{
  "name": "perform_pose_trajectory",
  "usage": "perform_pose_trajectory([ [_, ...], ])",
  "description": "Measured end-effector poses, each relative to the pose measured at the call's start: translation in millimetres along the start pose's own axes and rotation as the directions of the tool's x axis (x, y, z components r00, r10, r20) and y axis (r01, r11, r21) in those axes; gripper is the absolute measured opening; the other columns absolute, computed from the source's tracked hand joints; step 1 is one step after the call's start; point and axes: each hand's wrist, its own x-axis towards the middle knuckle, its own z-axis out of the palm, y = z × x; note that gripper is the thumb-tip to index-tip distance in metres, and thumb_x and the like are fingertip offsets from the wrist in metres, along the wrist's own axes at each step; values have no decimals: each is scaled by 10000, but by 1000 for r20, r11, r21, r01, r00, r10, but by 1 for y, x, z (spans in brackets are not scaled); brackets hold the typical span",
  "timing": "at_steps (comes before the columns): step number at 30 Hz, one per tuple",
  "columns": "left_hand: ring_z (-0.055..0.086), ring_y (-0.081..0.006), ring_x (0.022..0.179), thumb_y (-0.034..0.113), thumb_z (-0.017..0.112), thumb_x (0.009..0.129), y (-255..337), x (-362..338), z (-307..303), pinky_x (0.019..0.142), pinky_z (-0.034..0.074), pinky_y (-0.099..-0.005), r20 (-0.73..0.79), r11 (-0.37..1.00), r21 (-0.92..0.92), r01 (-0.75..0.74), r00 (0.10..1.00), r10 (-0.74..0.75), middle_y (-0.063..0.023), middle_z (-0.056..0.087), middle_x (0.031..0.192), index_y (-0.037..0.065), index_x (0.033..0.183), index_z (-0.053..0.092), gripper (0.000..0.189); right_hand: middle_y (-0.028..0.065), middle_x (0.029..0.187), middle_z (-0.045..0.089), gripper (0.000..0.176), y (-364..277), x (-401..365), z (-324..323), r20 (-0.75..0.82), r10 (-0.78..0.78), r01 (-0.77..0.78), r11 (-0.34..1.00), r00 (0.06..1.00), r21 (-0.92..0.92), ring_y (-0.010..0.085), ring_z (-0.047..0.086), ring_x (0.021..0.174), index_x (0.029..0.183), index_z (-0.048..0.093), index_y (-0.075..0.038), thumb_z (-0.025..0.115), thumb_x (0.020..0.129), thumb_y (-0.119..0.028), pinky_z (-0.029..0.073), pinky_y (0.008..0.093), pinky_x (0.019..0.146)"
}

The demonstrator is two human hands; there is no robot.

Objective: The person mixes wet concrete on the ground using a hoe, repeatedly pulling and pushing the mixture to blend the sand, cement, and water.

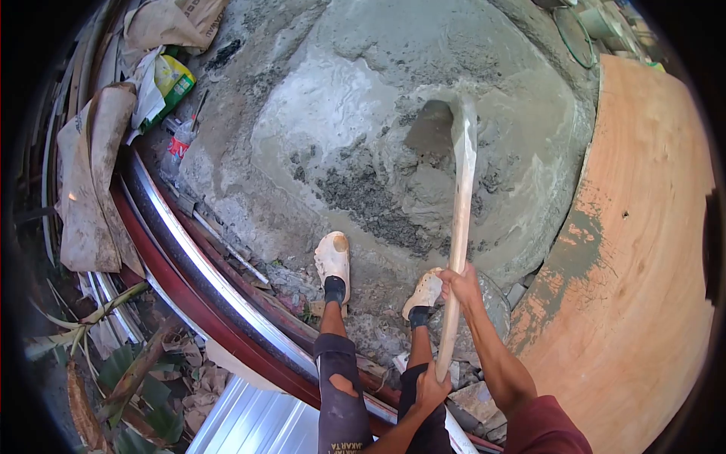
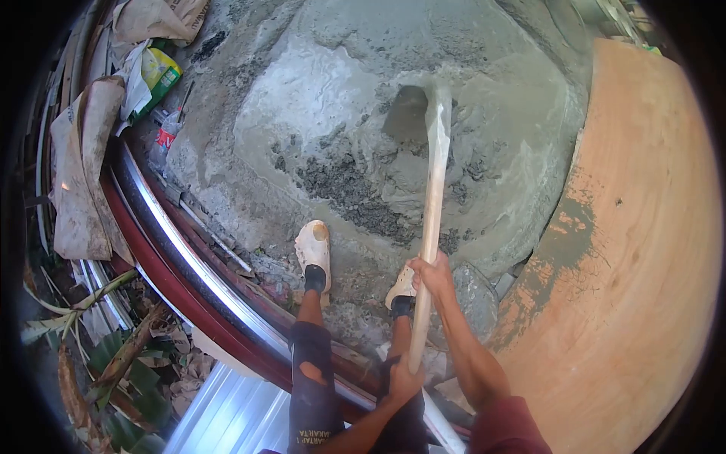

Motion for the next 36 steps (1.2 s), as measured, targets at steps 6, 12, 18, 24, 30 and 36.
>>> perform_pose_trajectory([
  [6, 657, -423, 781, 90, 627, 787, 92, 187, -16, 717, 495, -451, -316, 950, -280, -136, 948, 43, -255, 625, 768, -35, 918, 583, 187, 52, 634, 532, 319, -137, 124, 123, 307, -408, 487, 834, 860, -259, 150, 518, 439, 1003, 480, 22, 688, 775, -57, 432, 305, 388],
  [12, 609, -197, 674, 84, 653, 788, 162, 289, 1, 627, 486, -379, -302, 588, -780, -215, 952, -51, -101, 642, 739, -27, 905, 598, 170, 107, 606, 583, 327, -207, 188, 184, 376, -262, 458, 470, 889, -755, 207, 574, 472, 990, 551, 96, 639, 757, -116, 471, 375, 458],
  [18, 528, -140, 542, 71, 610, 744, 111, 206, 60, 493, 436, -330, 150, 607, -743, 282, 954, -260, -55, 559, 661, 5, 832, 587, 112, 81, 604, 496, 114, -130, 160, 89, 354, -103, 320, 703, 930, -635, 177, 476, 433, 866, 508, 34, 560, 771, -1, 440, 349, 391],
  [24, 536, -126, 505, 87, 655, 756, 114, 95, 137, 446, 416, -311, 236, 642, -697, 320, 947, -216, -48, 562, 646, -7, 919, 584, 201, 72, 622, 487, 182, -73, 112, -57, 198, 25, 95, 813, 980, -574, 173, 468, 427, 918, 450, -22, 531, 767, 38, 418, 342, 372],
  [30, 599, -136, 676, 85, 635, 812, 22, -13, 171, 595, 487, -322, 343, 768, -576, 279, 936, -83, -60, 619, 756, -4, 1004, 622, 212, 78, 639, 506, 300, 2, 16, -113, 36, 56, -39, 933, 998, -357, 156, 476, 438, 1030, 452, -28, 558, 761, 50, 420, 329, 361],
  [36, 651, -152, 701, 76, 628, 819, 24, -47, 151, 618, 517, -343, 67, 851, -512, -112, 983, 170, -90, 663, 760, -9, 1014, 640, 213, 68, 619, 487, 249, -3, -39, -135, -58, 23, -34, 981, 998, -193, 159, 457, 412, 985, 460, -18, 546, 759, 41, 399, 322, 357],
])
